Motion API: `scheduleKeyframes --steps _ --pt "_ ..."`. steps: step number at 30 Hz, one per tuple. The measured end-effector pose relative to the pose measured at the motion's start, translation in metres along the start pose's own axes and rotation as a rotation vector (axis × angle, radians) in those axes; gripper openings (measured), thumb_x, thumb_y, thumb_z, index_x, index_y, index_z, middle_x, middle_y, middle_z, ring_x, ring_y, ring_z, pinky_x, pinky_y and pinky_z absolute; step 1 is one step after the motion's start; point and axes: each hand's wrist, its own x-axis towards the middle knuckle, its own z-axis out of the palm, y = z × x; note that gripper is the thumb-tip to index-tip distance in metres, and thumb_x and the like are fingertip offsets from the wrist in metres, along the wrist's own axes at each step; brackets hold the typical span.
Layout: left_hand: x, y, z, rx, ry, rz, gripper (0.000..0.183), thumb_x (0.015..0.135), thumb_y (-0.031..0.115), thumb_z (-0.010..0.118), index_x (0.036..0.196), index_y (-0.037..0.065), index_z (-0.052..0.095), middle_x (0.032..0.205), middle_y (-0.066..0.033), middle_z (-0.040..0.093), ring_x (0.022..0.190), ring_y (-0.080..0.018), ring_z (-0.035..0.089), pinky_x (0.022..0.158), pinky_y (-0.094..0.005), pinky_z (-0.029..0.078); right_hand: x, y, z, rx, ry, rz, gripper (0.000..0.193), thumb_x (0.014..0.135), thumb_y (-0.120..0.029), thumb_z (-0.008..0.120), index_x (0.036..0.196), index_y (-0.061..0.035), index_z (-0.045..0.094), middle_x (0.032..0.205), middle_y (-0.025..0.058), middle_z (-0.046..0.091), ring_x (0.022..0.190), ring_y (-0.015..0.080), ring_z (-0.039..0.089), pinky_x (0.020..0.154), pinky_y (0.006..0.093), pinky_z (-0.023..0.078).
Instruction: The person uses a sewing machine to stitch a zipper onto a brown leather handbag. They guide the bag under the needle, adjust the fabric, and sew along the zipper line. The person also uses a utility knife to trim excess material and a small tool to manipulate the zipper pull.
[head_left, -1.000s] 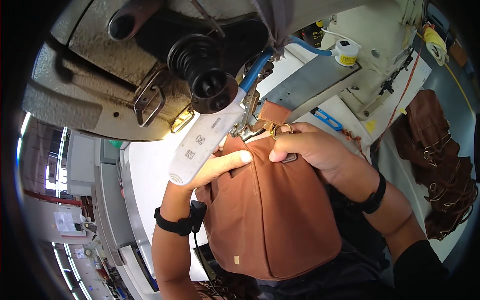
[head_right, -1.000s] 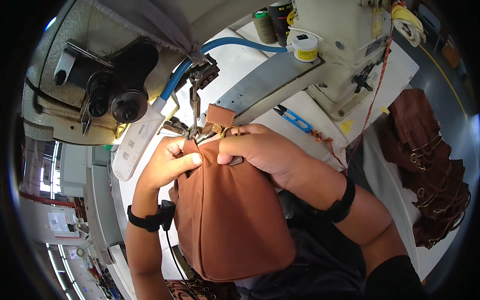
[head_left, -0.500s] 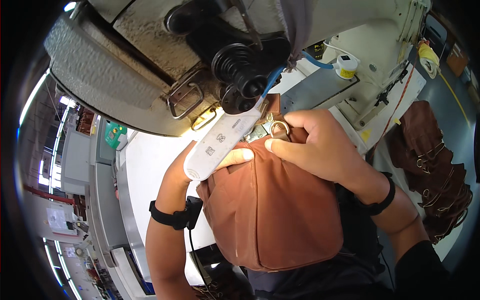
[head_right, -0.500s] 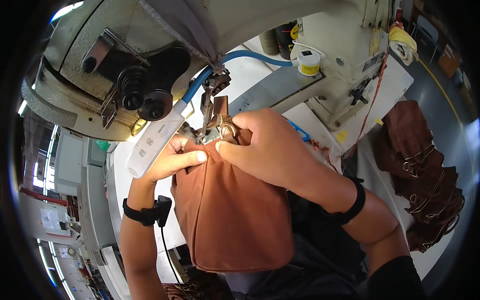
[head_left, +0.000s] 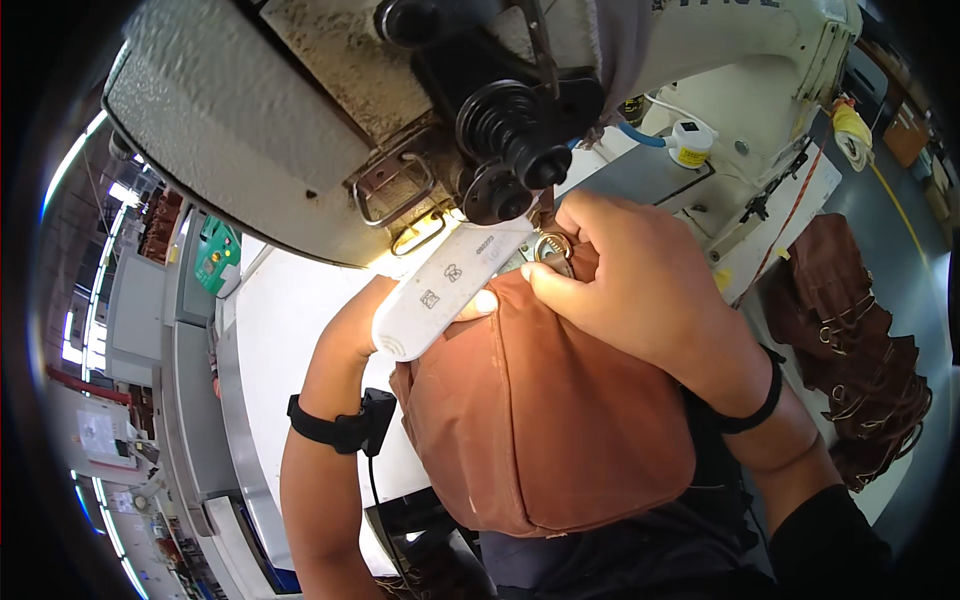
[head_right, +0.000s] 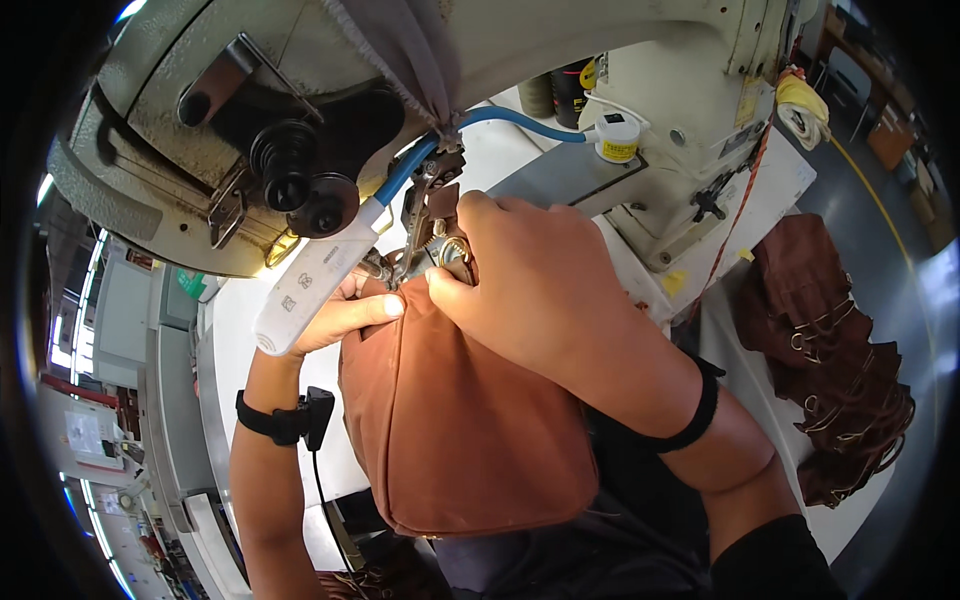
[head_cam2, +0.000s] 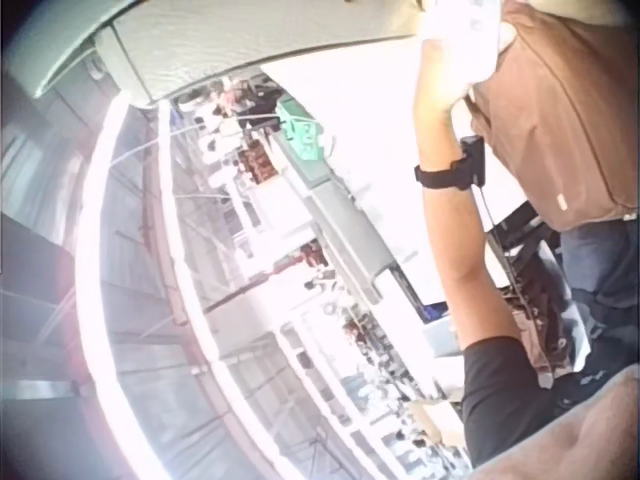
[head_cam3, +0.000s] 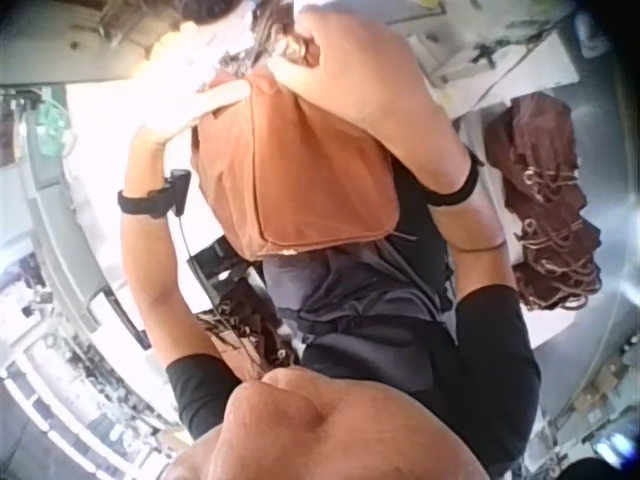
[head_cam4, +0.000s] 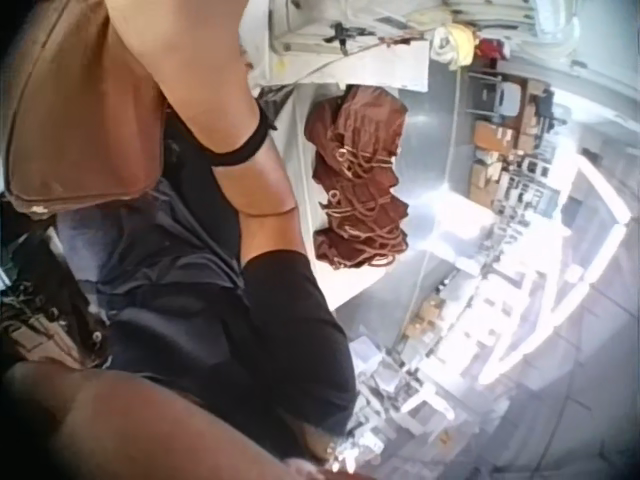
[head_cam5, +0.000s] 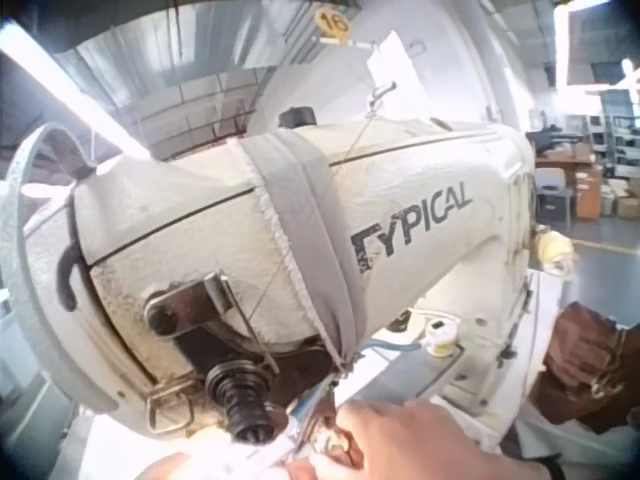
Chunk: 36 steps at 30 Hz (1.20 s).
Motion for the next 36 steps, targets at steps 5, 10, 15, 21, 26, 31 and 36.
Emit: scheduleKeyframes --steps 5,10,15,21,26,31,36 --pt "-0.003 -0.008 -0.004 0.011 0.017 0.008 0.071 0.085 0.028 0.09 0.145 0.005 0.06 0.133 -0.0122 0.07 0.118 -0.0217 0.064 0.105 -0.0363 0.05 -0.006 -0.001 0.004 -0.219 0.195 -0.227 0.029 0.085 -0.026 0.078 0.097 -0.0007 0.069 0.096 0.013 0.072 0.089 0.036 0.069 0.085 0.0479 0.051" --pt "0.002 -0.009 -0.003 0.013 0.014 0.049 0.07 0.083 0.028 0.092 0.141 0.005 0.061 0.13 -0.0112 0.068 0.118 -0.0216 0.062 0.103 -0.0365 0.048 0.007 0.023 0.022 0.275 0.133 -0.364 0.023 0.086 -0.007 0.061 0.104 0.0046 0.07 0.102 0.0132 0.067 0.089 0.0332 0.063 0.083 0.0435 0.05" --pt "0.006 -0.016 0.001 -0.05 -0.008 0.088 0.04 0.086 0.038 0.088 0.09 0.002 0.071 0.074 0.0025 0.062 0.067 -0.0072 0.051 0.06 -0.0256 0.041 0.013 0.019 0.017 0.935 -0.216 0.011 0.022 0.089 -0.002 0.05 0.096 0.0088 0.067 0.092 0.0034 0.059 0.081 0.0095 0.054 0.072 0.027 0.044" --pt "0.0 -0.017 -0.001 -0.065 -0.007 -0.003 0.039 0.088 0.038 0.086 0.08 0.005 0.069 0.072 0.0021 0.061 0.066 -0.0075 0.053 0.059 -0.0256 0.04 0.01 0.017 0.015 1.08 -0.168 -0.046 0.026 0.093 -0.002 0.053 0.105 0.0049 0.075 0.1 0.0013 0.066 0.08 0.0064 0.053 0.072 0.0252 0.044" --pt "0.005 -0.004 0.0 -0.048 -0.001 0.074 0.038 0.088 0.037 0.087 0.08 0.005 0.068 0.072 0.004 0.061 0.065 -0.0066 0.052 0.058 -0.0259 0.039 0.017 0.037 0.03 0.263 0.193 -0.45 0.015 0.091 -0.015 0.068 0.104 -0.0069 0.07 0.112 0.0062 0.069 0.111 0.0259 0.063 0.106 0.0429 0.043" --pt "0.002 -0.002 0.002 -0.047 0.03 0.159 0.037 0.085 0.035 0.09 0.08 0.005 0.069 0.07 0.0045 0.061 0.063 -0.006 0.051 0.057 -0.0261 0.039 0.012 0.032 0.037 0.14 0.152 -0.357 0.022 0.086 -0.024 0.076 0.095 -0.0111 0.061 0.116 0.0053 0.065 0.126 0.0292 0.057 0.122 0.0553 0.024" --pt "0.003 -0.008 0.0 -0.059 0.0 0.192 0.078 0.083 0.036 0.091 0.143 0.003 0.053 0.082 -0.0003 0.067 0.073 -0.0081 0.058 0.066 -0.0263 0.049 0.014 0.028 0.034 0.104 0.076 -0.324 0.019 0.088 -0.025 0.075 0.092 -0.0117 0.063 0.117 0.0059 0.064 0.129 0.0288 0.054 0.122 0.0579 0.022"
